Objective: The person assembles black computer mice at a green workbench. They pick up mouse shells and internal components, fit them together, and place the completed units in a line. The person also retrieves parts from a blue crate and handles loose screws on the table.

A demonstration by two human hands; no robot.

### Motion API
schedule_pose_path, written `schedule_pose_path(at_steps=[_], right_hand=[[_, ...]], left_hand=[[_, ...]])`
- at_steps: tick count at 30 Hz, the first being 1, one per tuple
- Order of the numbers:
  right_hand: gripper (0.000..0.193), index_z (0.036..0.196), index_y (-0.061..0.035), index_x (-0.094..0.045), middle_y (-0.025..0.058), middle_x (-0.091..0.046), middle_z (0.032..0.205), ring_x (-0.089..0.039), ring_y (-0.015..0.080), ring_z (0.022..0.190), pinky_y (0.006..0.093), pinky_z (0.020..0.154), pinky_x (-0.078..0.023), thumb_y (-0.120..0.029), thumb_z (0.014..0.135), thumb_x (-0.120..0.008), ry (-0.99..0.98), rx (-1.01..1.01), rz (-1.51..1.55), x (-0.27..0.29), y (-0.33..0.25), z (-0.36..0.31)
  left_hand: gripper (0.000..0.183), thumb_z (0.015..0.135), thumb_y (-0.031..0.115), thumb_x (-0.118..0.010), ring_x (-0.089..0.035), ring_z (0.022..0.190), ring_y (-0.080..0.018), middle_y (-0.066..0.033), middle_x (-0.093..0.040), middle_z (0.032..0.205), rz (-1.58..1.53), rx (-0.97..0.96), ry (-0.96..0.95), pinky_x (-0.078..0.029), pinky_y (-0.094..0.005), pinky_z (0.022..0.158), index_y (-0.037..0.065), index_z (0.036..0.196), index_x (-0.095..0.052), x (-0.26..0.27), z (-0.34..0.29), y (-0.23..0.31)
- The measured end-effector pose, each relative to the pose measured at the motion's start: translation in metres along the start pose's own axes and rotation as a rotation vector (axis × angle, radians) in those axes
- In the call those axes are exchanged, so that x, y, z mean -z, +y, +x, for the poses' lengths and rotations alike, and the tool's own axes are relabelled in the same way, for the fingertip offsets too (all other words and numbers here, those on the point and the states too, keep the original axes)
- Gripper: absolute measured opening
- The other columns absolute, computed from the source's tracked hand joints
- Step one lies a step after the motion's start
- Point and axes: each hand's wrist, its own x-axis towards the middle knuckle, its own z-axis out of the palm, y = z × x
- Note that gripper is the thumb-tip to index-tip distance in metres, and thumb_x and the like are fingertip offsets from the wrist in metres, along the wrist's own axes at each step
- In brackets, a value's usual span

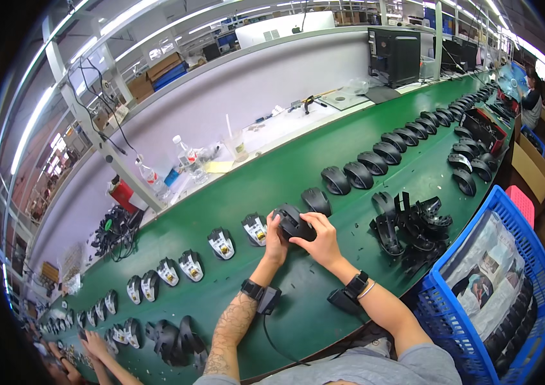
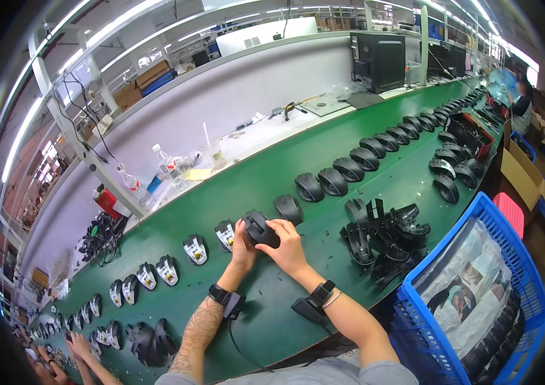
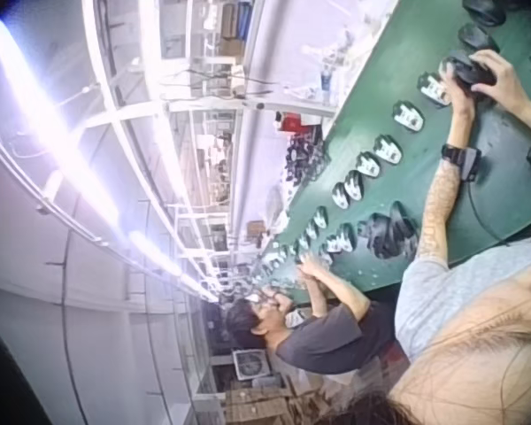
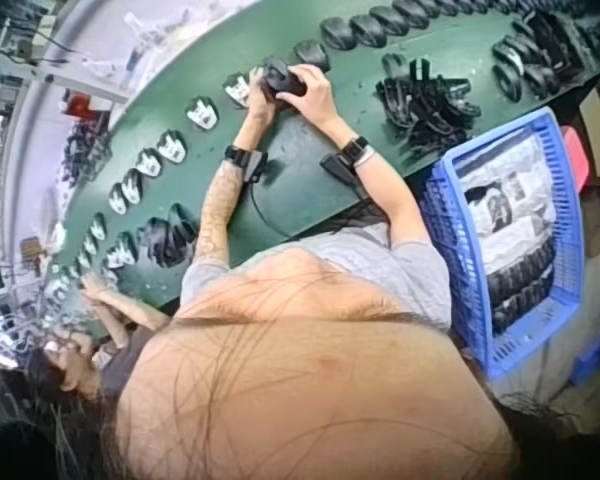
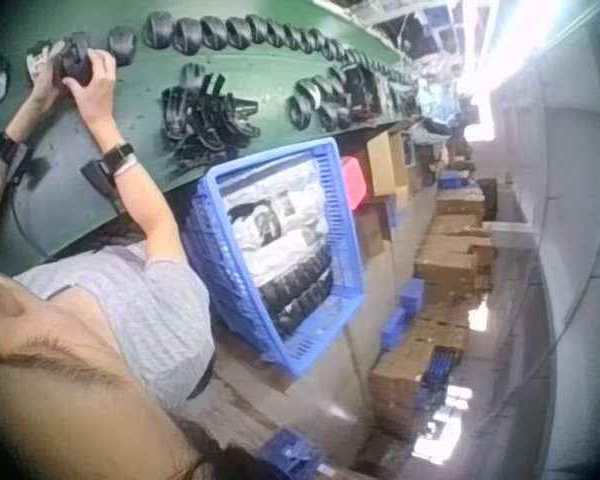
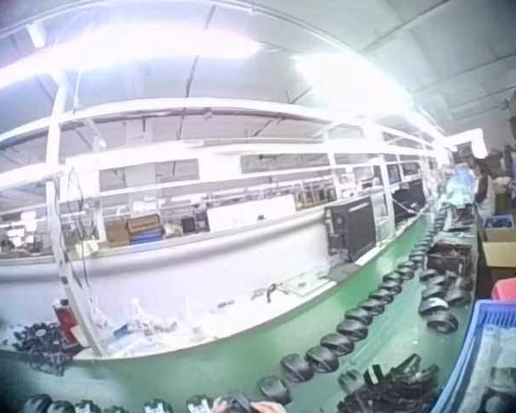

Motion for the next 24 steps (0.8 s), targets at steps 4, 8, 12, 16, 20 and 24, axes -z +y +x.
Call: schedule_pose_path(at_steps=[4,8,12,16,20,24], right_hand=[[0.055,0.105,-0.0011,-0.059,0.0121,-0.057,0.103,-0.054,0.0291,0.098,0.0358,0.084,-0.046,-0.011,0.056,-0.08,-0.044,-0.02,0.026,0.003,0.003,0.003],[0.056,0.105,-0.003,-0.059,0.0117,-0.056,0.104,-0.054,0.0291,0.097,0.0358,0.082,-0.046,-0.01,0.054,-0.08,-0.045,-0.052,0.045,-0.001,0.004,0.001],[0.057,0.108,-0.0051,-0.059,0.0115,-0.054,0.107,-0.054,0.0289,0.097,0.0367,0.082,-0.047,-0.013,0.055,-0.08,-0.034,0.043,-0.127,-0.005,0.002,-0.001],[0.049,0.111,-0.0043,-0.058,0.01,-0.055,0.108,-0.055,0.0219,0.096,0.0336,0.083,-0.046,-0.02,0.068,-0.076,0.01,-0.226,0.175,-0.01,-0.001,-0.002],[0.028,0.095,-0.0038,-0.06,0.0018,-0.059,0.088,-0.054,0.0098,0.082,0.0247,0.071,-0.045,-0.031,0.088,-0.059,-0.108,-0.762,0.788,-0.015,0.028,-0.002],[0.026,0.081,-0.0082,-0.058,-0.0004,-0.057,0.081,-0.052,0.0089,0.077,0.0235,0.069,-0.042,-0.033,0.089,-0.056,-0.074,-0.84,1.048,-0.016,0.032,-0.007]], left_hand=[[0.046,0.085,0.019,-0.055,-0.05,0.105,-0.018,-0.0077,-0.048,0.112,0.072,-0.039,0.02,-0.042,-0.0312,0.088,0.014,0.123,-0.031,-0.009,-0.008,-0.004],[0.059,0.075,0.001,-0.063,-0.054,0.097,-0.0207,-0.0107,-0.049,0.108,0.196,-0.092,0.036,-0.05,-0.032,0.078,0.016,0.121,-0.03,-0.008,-0.007,-0.007],[0.064,0.069,-0.006,-0.066,-0.059,0.09,-0.0213,-0.0098,-0.051,0.104,0.253,-0.113,0.092,-0.053,-0.0321,0.074,0.012,0.12,-0.033,-0.004,-0.006,-0.003],[0.058,0.069,-0.005,-0.067,-0.059,0.089,-0.021,-0.0083,-0.053,0.102,0.113,-0.133,0.159,-0.052,-0.0334,0.076,0.008,0.118,-0.038,-0.002,-0.002,0.007],[0.052,0.07,-0.003,-0.067,-0.059,0.089,-0.0203,-0.0064,-0.055,0.101,0.013,-0.12,0.084,-0.051,-0.0335,0.078,0.007,0.114,-0.043,0.001,0.002,0.023],[0.045,0.071,0.0,-0.066,-0.059,0.089,-0.0192,-0.0056,-0.055,0.098,0.071,-0.119,0.071,-0.051,-0.0333,0.078,0.006,0.11,-0.046,-0.003,-0.003,0.022]])
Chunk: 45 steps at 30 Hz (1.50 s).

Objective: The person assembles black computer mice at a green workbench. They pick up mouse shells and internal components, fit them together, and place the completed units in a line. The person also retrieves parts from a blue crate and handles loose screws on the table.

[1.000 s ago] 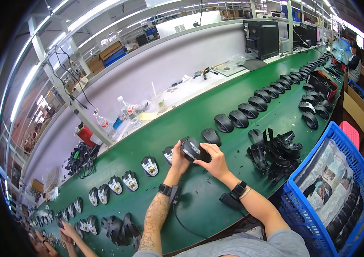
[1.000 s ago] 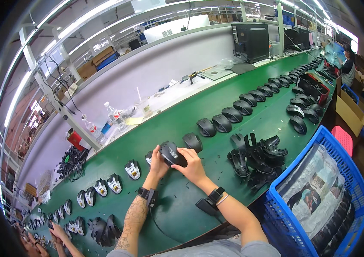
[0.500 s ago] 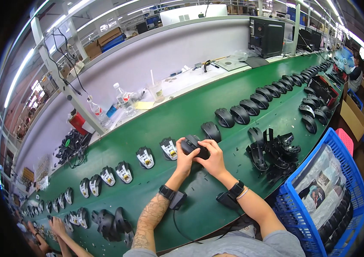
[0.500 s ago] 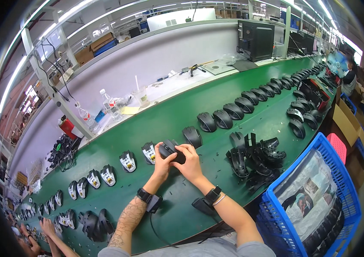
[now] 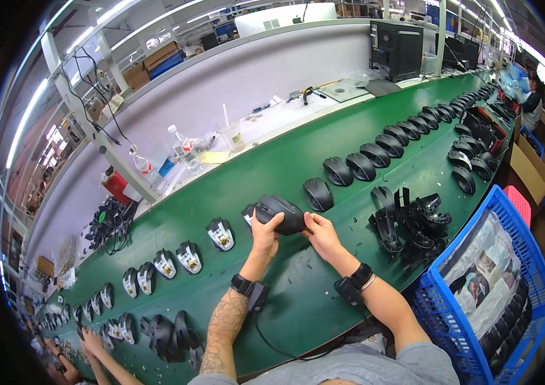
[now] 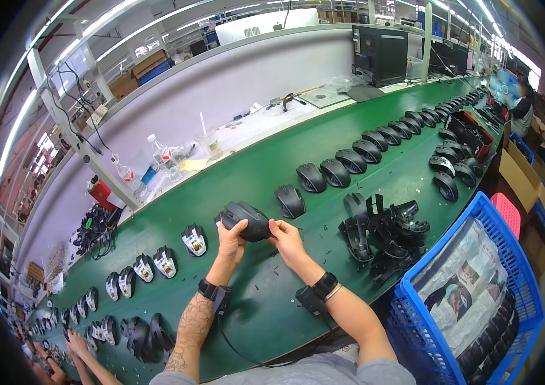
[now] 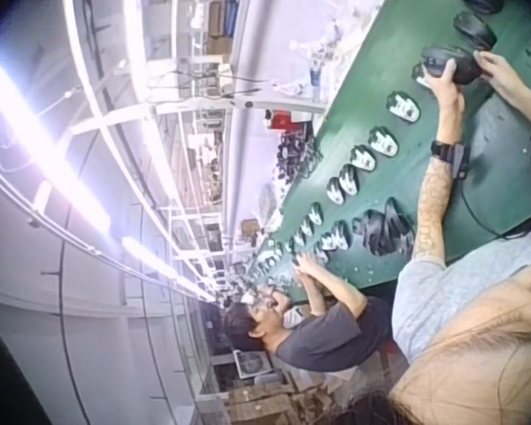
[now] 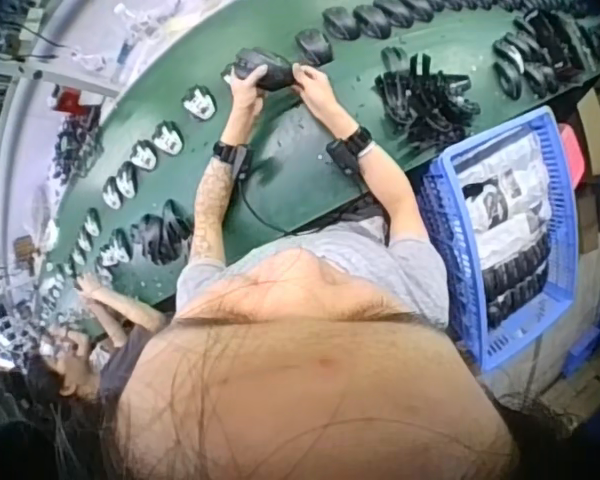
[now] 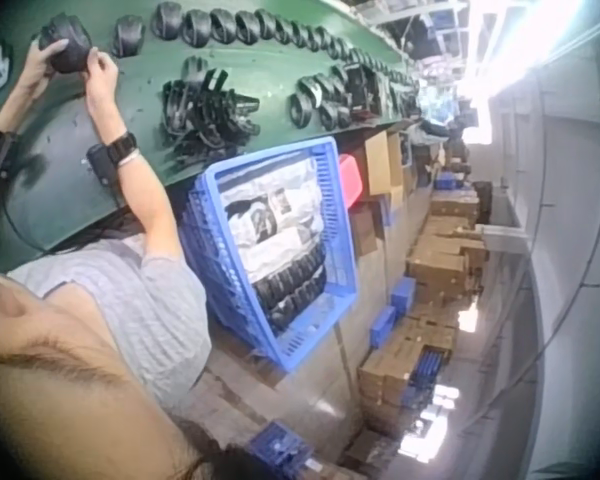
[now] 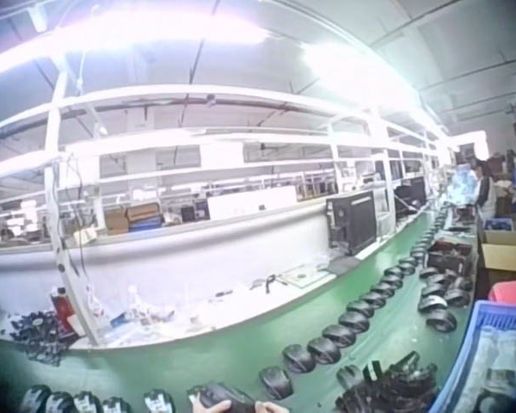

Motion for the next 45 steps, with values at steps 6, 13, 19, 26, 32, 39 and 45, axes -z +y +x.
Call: schedule_pose_path(at_steps=[6,13,19,26,32,39,45], right_hand=[[0.025,0.078,-0.0076,-0.056,0.0003,-0.058,0.08,-0.052,0.0104,0.075,0.0258,0.072,-0.042,-0.031,0.088,-0.057,0.036,0.004,0.049,0.006,0.007,0.0],[0.028,0.083,-0.0029,-0.058,0.0024,-0.059,0.08,-0.053,0.0087,0.073,0.0236,0.069,-0.044,-0.031,0.086,-0.06,0.105,0.004,-0.025,0.002,0.009,0.003],[0.028,0.095,0.0017,-0.058,0.0059,-0.063,0.085,-0.057,0.0099,0.071,0.0225,0.063,-0.048,-0.023,0.083,-0.065,0.024,0.031,-0.281,-0.008,0.002,-0.005],[0.032,0.087,0.0022,-0.06,0.0058,-0.063,0.073,-0.057,0.009,0.062,0.0211,0.058,-0.046,-0.027,0.08,-0.069,0.033,0.067,-0.327,0.006,-0.008,0.005],[0.032,0.086,-0.0003,-0.059,0.0038,-0.06,0.075,-0.056,0.01,0.063,0.023,0.062,-0.048,-0.032,0.084,-0.063,0.017,-0.12,-0.186,0.01,-0.015,0.005],[0.039,0.086,-0.0006,-0.059,0.0023,-0.057,0.074,-0.055,0.0115,0.066,0.0234,0.062,-0.047,-0.038,0.079,-0.067,0.111,-0.2,-0.02,0.011,-0.018,0.0],[0.04,0.085,-0.0001,-0.059,0.0048,-0.059,0.079,-0.057,0.0124,0.067,0.0239,0.062,-0.048,-0.04,0.081,-0.065,0.142,-0.126,-0.061,0.02,-0.019,0.007]], left_hand=[[0.049,0.07,-0.002,-0.067,-0.057,0.091,-0.0188,-0.0054,-0.054,0.099,0.009,-0.041,0.008,-0.049,-0.0331,0.081,0.007,0.113,-0.044,-0.006,-0.003,-0.006],[0.044,0.072,-0.002,-0.066,-0.057,0.091,-0.0195,-0.0056,-0.055,0.099,-0.024,0.023,0.065,-0.048,-0.0341,0.082,0.006,0.11,-0.045,-0.004,-0.003,-0.005],[0.033,0.079,0.021,-0.063,-0.058,0.091,-0.02,-0.0065,-0.057,0.096,-0.019,0.092,0.186,-0.049,-0.036,0.079,0.006,0.105,-0.049,0.002,-0.003,-0.014],[0.043,0.083,0.05,-0.049,-0.056,0.084,-0.0178,-0.004,-0.058,0.091,0.032,0.427,0.319,-0.043,-0.033,0.073,0.01,0.095,-0.057,0.02,0.013,-0.004],[0.051,0.084,0.054,-0.047,-0.059,0.077,-0.0189,-0.0073,-0.061,0.092,0.088,0.441,0.285,-0.047,-0.0308,0.07,0.007,0.101,-0.057,0.025,0.013,-0.003],[0.061,0.086,0.05,-0.049,-0.065,0.073,-0.0232,-0.0198,-0.063,0.094,0.312,0.624,-0.009,-0.05,-0.0246,0.062,-0.008,0.101,-0.056,-0.005,-0.003,0.018],[0.035,0.089,0.03,-0.055,-0.059,0.061,-0.0118,-0.0095,-0.064,0.073,0.462,0.314,-0.18,-0.045,-0.0201,0.056,-0.004,0.084,-0.062,-0.006,-0.002,-0.004]])
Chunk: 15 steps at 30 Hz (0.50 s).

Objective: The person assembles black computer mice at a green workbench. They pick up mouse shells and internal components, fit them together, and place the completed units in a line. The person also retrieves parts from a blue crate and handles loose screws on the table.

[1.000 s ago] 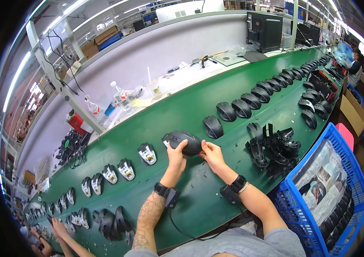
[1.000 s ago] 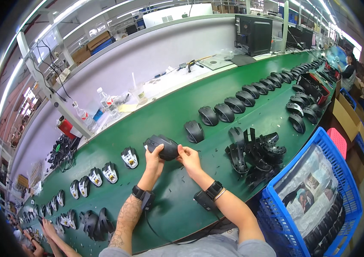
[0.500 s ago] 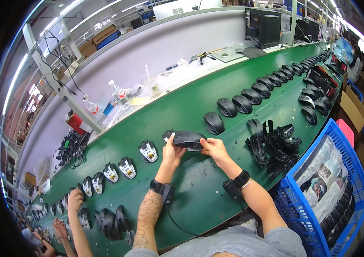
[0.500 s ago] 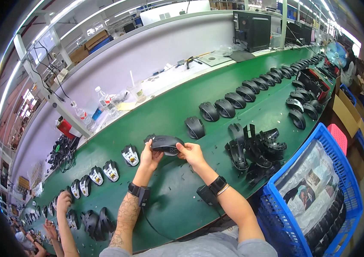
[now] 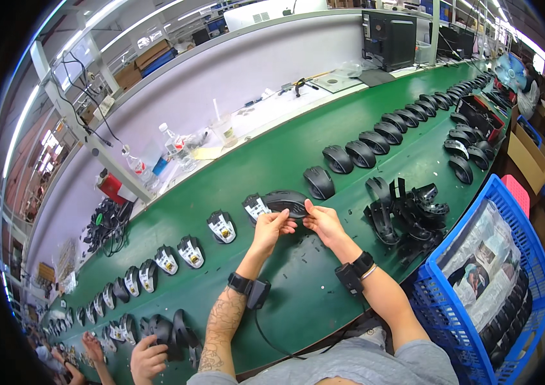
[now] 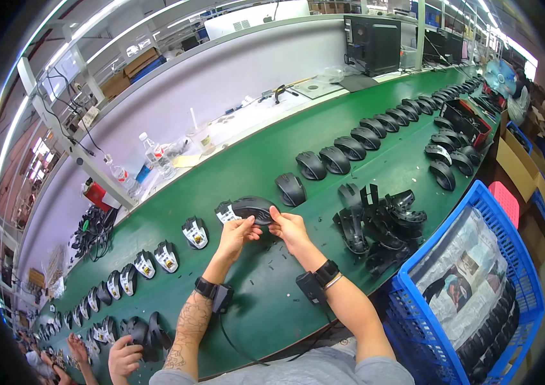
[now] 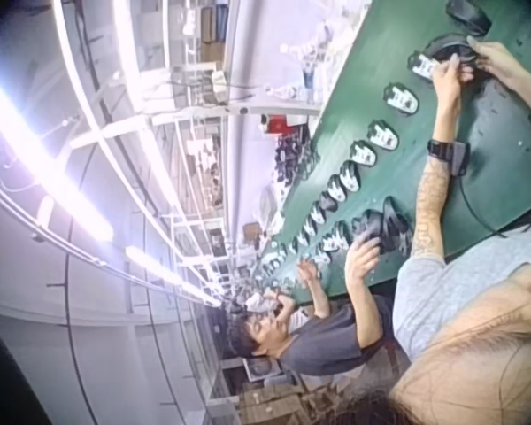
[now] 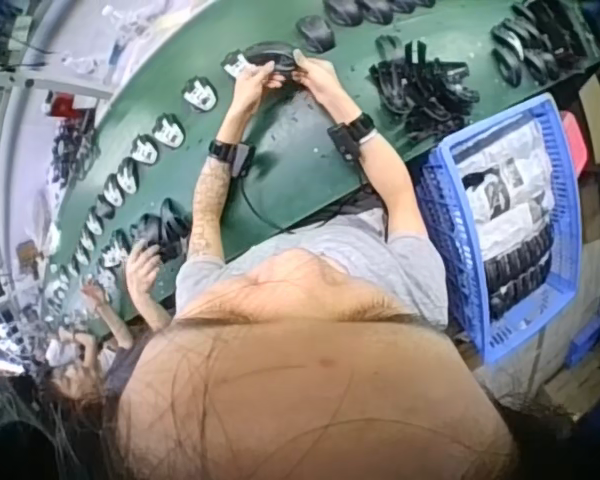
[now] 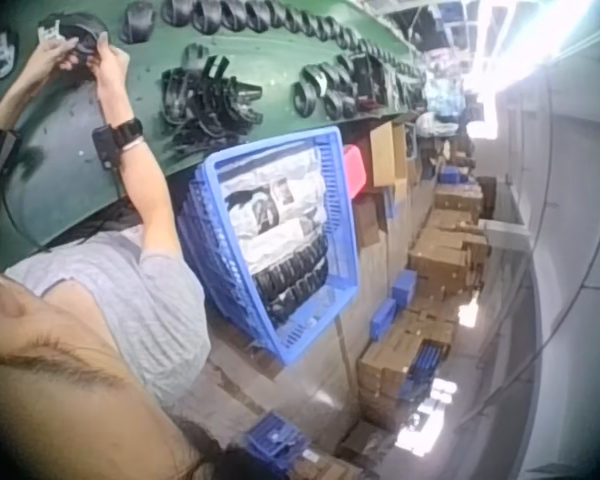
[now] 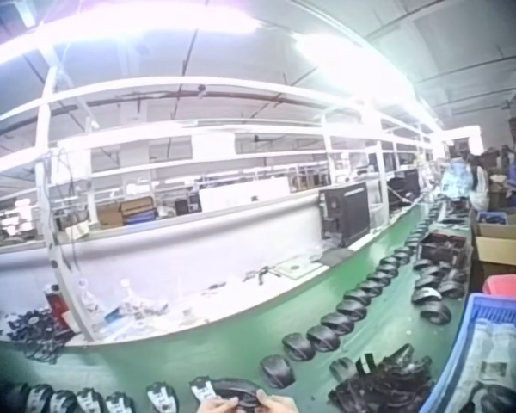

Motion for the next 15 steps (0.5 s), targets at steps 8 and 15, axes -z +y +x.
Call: schedule_pose_path(at_steps=[8,15], right_hand=[[0.047,0.112,0.0044,-0.047,0.0158,-0.059,0.094,-0.064,0.0204,0.073,0.0277,0.061,-0.052,-0.037,0.09,-0.052,0.141,0.099,-0.049,0.0,0.007,0.016],[0.032,0.112,-0.0018,-0.047,0.0103,-0.059,0.093,-0.064,0.0184,0.065,0.0247,0.054,-0.05,-0.021,0.088,-0.056,0.199,0.281,-0.337,0.023,0.006,0.032]], left_hand=[[0.036,0.088,0.029,-0.056,-0.06,0.058,-0.0142,-0.0105,-0.064,0.069,0.448,0.12,-0.137,-0.048,-0.0242,0.052,-0.006,0.082,-0.064,0.036,0.076,0.002],[0.023,0.071,0.029,-0.063,-0.063,0.083,-0.0275,-0.0117,-0.063,0.091,1.76,-0.632,0.175,-0.051,-0.0402,0.067,0.01,0.084,-0.066,-0.024,0.106,0.066]])
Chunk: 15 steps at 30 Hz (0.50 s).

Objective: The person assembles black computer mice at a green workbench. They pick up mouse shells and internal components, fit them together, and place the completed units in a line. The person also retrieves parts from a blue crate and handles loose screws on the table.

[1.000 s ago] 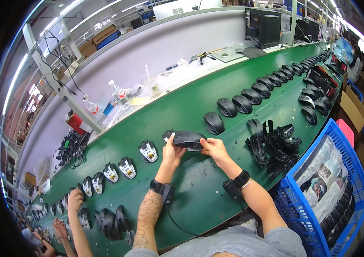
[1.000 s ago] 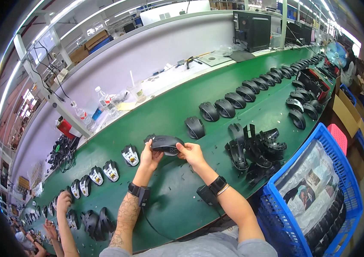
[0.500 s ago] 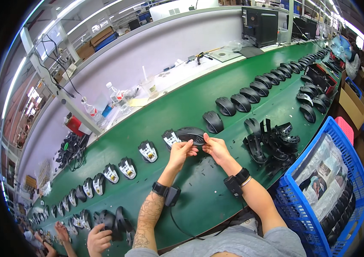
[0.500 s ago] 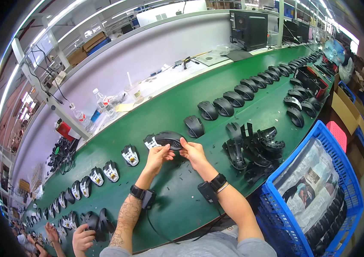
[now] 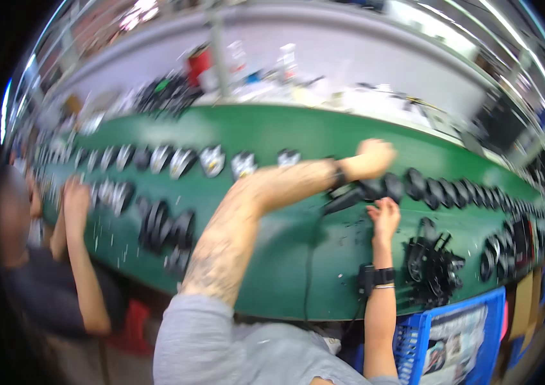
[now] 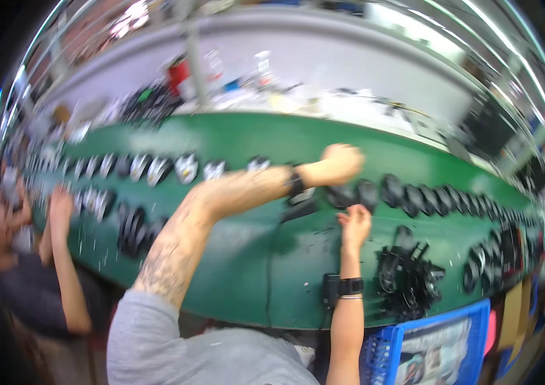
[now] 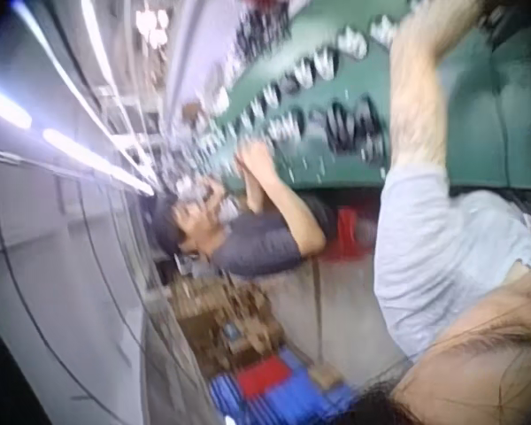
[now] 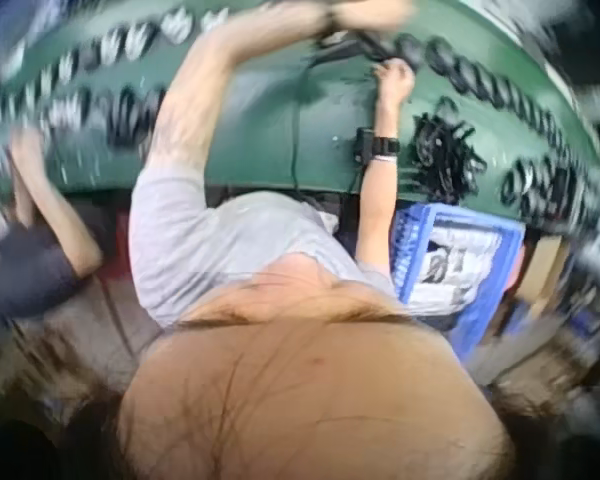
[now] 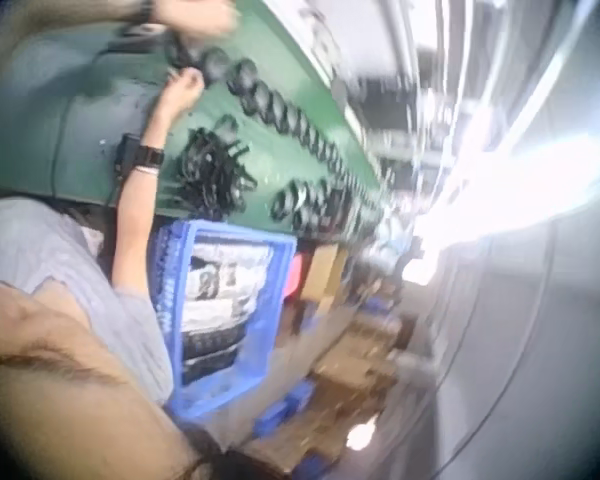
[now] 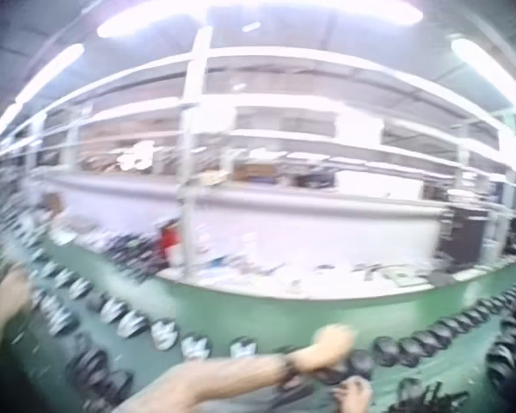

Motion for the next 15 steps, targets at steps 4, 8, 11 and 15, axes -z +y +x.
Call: schedule_pose_path(at_steps=[4,8,11,15], right_hand=[[0.024,0.102,-0.0033,-0.052,0.0066,-0.059,0.082,-0.06,0.0166,0.064,0.0261,0.057,-0.05,-0.021,0.086,-0.059,-0.104,0.155,-0.038,0.014,0.003,0.005],[0.026,0.107,-0.0025,-0.053,0.0091,-0.061,0.092,-0.06,0.0178,0.073,0.0292,0.064,-0.051,-0.021,0.089,-0.056,-0.157,0.104,-0.052,0.039,0.022,0.038],[0.028,0.111,-0.0016,-0.052,0.0111,-0.06,0.097,-0.061,0.0188,0.077,0.0293,0.069,-0.051,-0.02,0.09,-0.054,-0.159,-0.008,-0.018,0.042,0.03,0.068],[0.03,0.114,-0.0007,-0.052,0.0127,-0.061,0.102,-0.061,0.0192,0.08,0.0288,0.073,-0.05,-0.019,0.09,-0.053,-0.149,-0.035,-0.002,0.042,0.027,0.063]], left_hand=[[0.014,0.068,0.018,-0.063,-0.062,0.075,-0.0228,-0.0084,-0.063,0.08,0.096,-0.186,0.322,-0.049,-0.0372,0.061,0.009,0.079,-0.067,0.006,0.064,0.026],[0.014,0.068,0.017,-0.063,-0.062,0.075,-0.0235,-0.0086,-0.063,0.079,0.075,-0.234,0.303,-0.05,-0.0379,0.061,0.009,0.079,-0.066,0.007,0.076,0.047],[0.014,0.067,0.017,-0.063,-0.062,0.075,-0.0241,-0.0088,-0.063,0.079,0.069,-0.252,0.32,-0.05,-0.0384,0.061,0.009,0.079,-0.066,0.017,0.083,0.052],[0.013,0.067,0.016,-0.064,-0.062,0.075,-0.0249,-0.0091,-0.063,0.078,0.06,-0.297,0.29,-0.05,-0.0391,0.061,0.009,0.078,-0.066,0.024,0.091,0.068]])
